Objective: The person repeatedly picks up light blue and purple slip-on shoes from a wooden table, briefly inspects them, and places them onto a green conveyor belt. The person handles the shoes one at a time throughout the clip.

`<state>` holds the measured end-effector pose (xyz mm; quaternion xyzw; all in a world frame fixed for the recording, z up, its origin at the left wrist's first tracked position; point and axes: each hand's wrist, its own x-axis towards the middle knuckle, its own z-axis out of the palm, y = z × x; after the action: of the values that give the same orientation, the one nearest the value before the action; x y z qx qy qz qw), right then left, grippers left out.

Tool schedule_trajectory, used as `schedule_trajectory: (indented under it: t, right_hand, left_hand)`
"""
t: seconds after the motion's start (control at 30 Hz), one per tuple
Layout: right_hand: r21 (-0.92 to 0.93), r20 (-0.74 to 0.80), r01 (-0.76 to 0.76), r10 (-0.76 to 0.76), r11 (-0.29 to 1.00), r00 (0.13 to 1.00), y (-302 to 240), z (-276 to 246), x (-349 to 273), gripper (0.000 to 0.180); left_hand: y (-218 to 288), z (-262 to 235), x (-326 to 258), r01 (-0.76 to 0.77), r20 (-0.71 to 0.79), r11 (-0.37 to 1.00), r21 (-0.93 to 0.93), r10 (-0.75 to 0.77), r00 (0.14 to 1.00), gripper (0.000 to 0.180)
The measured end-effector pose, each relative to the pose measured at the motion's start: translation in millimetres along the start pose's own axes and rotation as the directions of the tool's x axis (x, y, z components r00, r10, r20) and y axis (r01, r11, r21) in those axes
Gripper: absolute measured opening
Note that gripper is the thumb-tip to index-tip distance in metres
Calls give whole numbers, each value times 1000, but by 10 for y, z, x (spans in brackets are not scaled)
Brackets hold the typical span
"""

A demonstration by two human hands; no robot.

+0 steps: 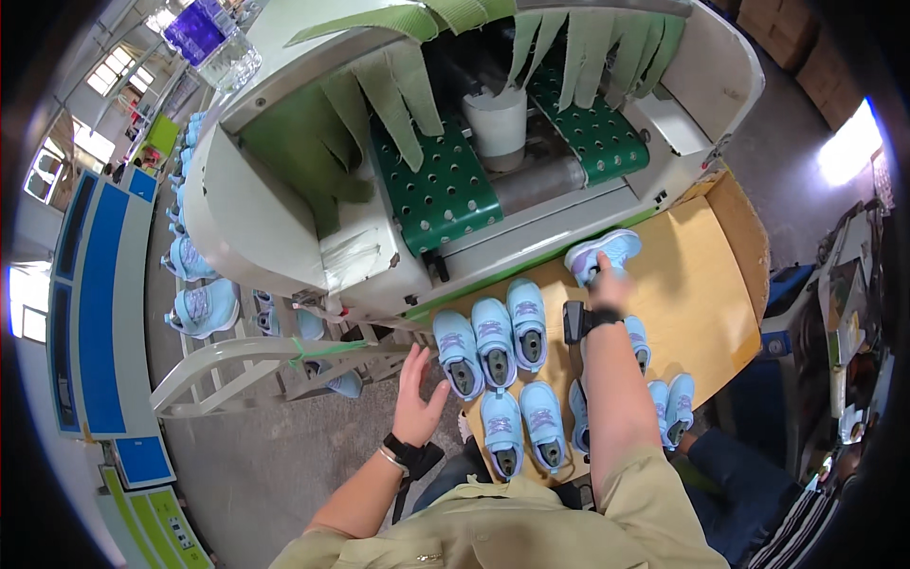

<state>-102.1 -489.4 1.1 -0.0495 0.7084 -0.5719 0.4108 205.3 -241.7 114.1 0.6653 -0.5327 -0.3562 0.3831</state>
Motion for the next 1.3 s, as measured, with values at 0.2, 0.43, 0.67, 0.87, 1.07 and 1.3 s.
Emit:
schedule_trajectory:
  t: [0.2, 0.43, 0.67, 0.87, 1.07, 1.3]
  right_hand:
    - [68, 494, 258, -257, 964, 831, -589, -552, -1649, 66]
    - [-295, 707, 560, -217, 774, 673, -346, -891, -1852, 57]
    - [-295, 816, 776, -277, 557, 508, 717, -644, -1446, 95]
    - [-236, 556, 238, -69, 942, 828, -162, -707, -1768, 77]
    - [162, 470, 765, -731, 623, 495, -1563, -287, -1920, 71]
    - [-329, 548, 944, -806, 39, 224, -1914, 785, -764, 85]
  left_hand:
    - [509, 241, 449, 112, 188, 889, -445, -30, 982, 57]
    - [714, 275, 872, 596, 612, 159, -787, 77, 787, 89]
    - [1094, 65, 1670, 342, 344, 114, -933, -2, 939, 76]
    - [937, -3, 1813, 373, 373, -3, -928, 22, 928, 73]
    - [827, 66, 1671, 348, 352, -97, -932, -21, 936, 75]
    - [632, 210, 1094, 682, 690, 195, -705, -33, 723, 57]
